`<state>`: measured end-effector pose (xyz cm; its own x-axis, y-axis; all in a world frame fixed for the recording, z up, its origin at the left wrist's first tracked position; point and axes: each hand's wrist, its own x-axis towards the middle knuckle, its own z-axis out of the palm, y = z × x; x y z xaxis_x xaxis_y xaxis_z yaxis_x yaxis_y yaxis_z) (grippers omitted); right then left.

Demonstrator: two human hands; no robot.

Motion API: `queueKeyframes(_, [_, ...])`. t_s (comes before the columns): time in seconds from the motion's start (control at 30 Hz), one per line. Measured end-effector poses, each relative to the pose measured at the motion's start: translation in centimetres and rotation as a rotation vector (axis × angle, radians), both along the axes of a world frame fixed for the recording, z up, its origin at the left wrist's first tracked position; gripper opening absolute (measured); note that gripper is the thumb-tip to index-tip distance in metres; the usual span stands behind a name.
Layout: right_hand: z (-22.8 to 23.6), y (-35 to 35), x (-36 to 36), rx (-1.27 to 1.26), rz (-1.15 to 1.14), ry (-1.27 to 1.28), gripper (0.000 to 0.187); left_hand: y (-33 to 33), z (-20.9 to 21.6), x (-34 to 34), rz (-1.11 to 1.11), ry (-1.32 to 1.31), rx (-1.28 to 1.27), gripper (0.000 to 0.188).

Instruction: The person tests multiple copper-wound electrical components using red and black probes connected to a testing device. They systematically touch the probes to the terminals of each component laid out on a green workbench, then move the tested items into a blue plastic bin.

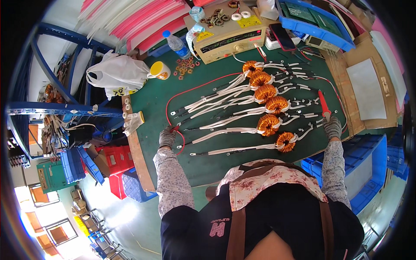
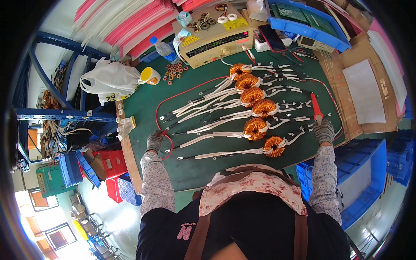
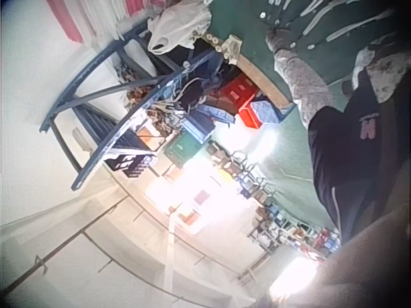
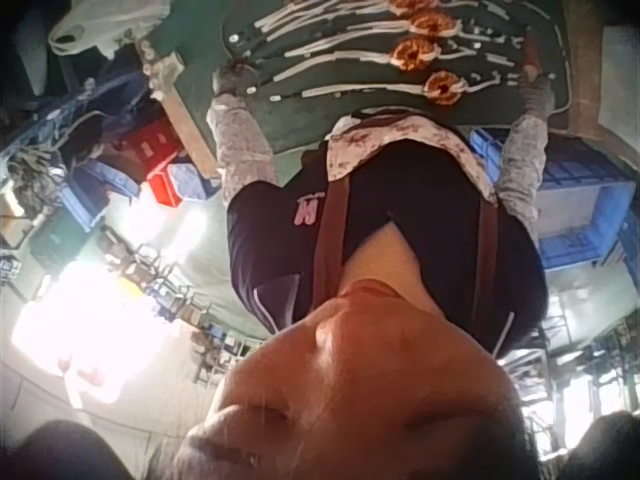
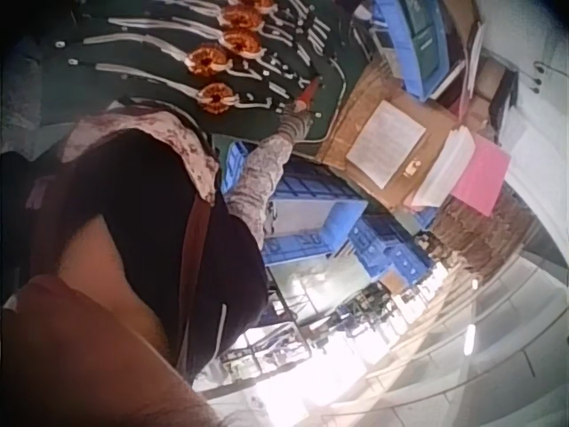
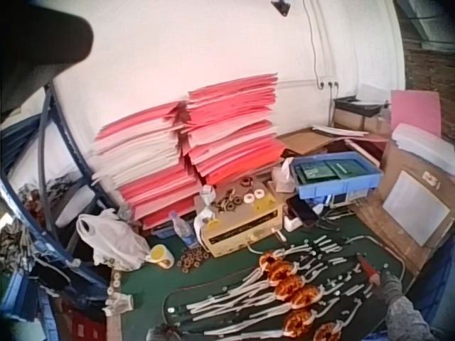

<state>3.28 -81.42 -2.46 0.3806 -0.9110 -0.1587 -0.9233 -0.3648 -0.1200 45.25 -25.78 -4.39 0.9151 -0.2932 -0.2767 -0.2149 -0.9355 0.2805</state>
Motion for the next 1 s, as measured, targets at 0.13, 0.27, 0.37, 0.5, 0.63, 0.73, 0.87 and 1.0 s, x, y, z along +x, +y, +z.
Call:
queueKeyframes(0.13, [-0.3,-0.5,-0.3,0.006,0.016,0.012,0.039,-0.5,1.5,-1.2,-0.043,-0.116,0.004,0.031])
queueKeyframes(0.27, [-0.3,-0.4,-0.6,-0.003,0.003,-0.023,0.04,-4.4,3.7,-4.8,-0.171,-0.17,-0.202,0.027])
queueKeyframes(0.37, [-0.4,-0.3,-0.5,-0.005,0.013,-0.048,0.039,-7.1,1.4,-7.1,-0.31,-0.14,-0.238,0.029])
queueKeyframes(0.5, [-0.2,-0.5,-0.4,-0.004,0.013,-0.054,0.039,-10.6,0.0,-8.4,-0.328,-0.07,-0.221,0.032])
queueKeyframes(0.63, [-0.3,-0.6,-1.0,0.019,0.014,-0.066,0.039,-11.9,-0.5,-7.8,-0.263,-0.081,-0.181,0.033])
queueKeyframes(0.73, [-0.8,-0.4,-1.0,-0.032,-0.003,-0.077,0.035,-12.3,0.0,-7.6,-0.269,-0.087,-0.159,0.032])
queueKeyframes(0.87, [-1.5,-0.6,-1.4,-0.031,-0.002,-0.085,0.036,-12.4,0.1,-7.6,-0.267,-0.088,-0.169,0.031])
queueKeyframes(1.0, [-0.9,-0.2,-1.0,0.012,-0.024,-0.086,0.037,-11.8,-0.7,-7.4,-0.275,-0.097,-0.226,0.031])
